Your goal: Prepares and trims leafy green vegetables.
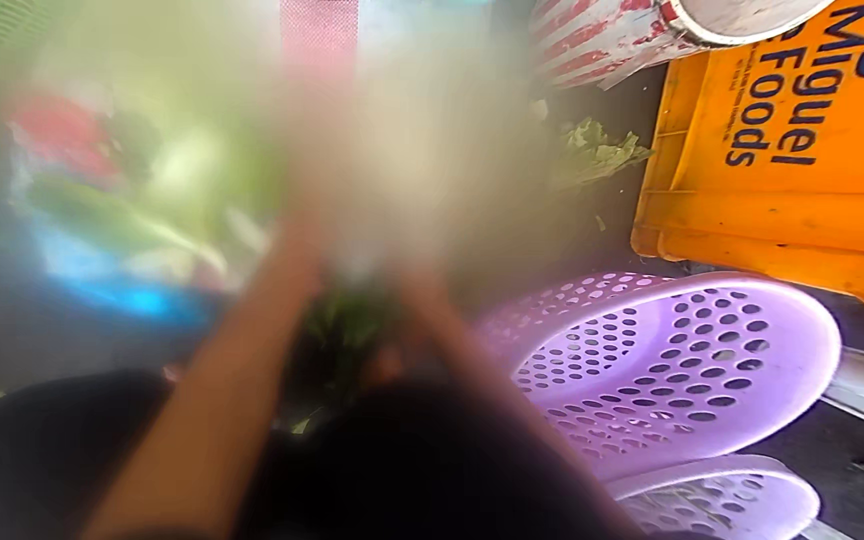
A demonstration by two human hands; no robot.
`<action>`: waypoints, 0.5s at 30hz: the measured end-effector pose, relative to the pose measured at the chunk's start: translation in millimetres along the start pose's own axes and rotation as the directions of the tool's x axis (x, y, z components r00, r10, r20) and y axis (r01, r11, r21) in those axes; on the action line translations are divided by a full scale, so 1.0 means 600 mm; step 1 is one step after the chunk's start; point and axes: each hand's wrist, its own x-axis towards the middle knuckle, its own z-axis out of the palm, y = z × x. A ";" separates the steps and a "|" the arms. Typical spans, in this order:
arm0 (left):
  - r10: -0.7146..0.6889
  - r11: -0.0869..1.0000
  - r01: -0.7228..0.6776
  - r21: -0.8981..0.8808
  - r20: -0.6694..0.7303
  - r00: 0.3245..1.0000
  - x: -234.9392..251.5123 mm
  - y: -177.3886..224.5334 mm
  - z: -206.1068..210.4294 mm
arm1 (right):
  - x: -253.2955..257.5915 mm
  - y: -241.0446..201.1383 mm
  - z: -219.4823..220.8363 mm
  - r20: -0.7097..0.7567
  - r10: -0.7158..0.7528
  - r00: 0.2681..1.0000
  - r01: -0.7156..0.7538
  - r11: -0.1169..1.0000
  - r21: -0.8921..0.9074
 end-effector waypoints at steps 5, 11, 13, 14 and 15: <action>0.034 0.991 -0.016 -0.135 0.129 0.991 0.005 -0.027 -0.048 | -0.032 0.037 -0.017 0.026 -0.018 1.000 0.014 0.986 0.167; 0.068 0.893 -0.009 -0.449 0.116 0.991 -0.017 -0.087 -0.076 | 0.032 0.017 0.013 -0.410 -0.053 0.910 0.205 0.919 0.336; 0.101 0.957 -0.050 -0.286 0.169 0.980 -0.029 -0.073 -0.085 | 0.069 -0.009 0.017 -0.422 -0.072 0.904 0.220 0.923 0.314; 0.115 0.980 -0.083 -0.182 0.174 0.978 -0.035 -0.067 -0.083 | 0.087 -0.020 0.022 -0.431 -0.087 0.898 0.226 0.933 0.281; 0.120 0.990 -0.107 -0.087 0.169 0.978 -0.042 -0.063 -0.077 | 0.102 -0.029 0.026 -0.431 -0.096 0.897 0.220 0.944 0.248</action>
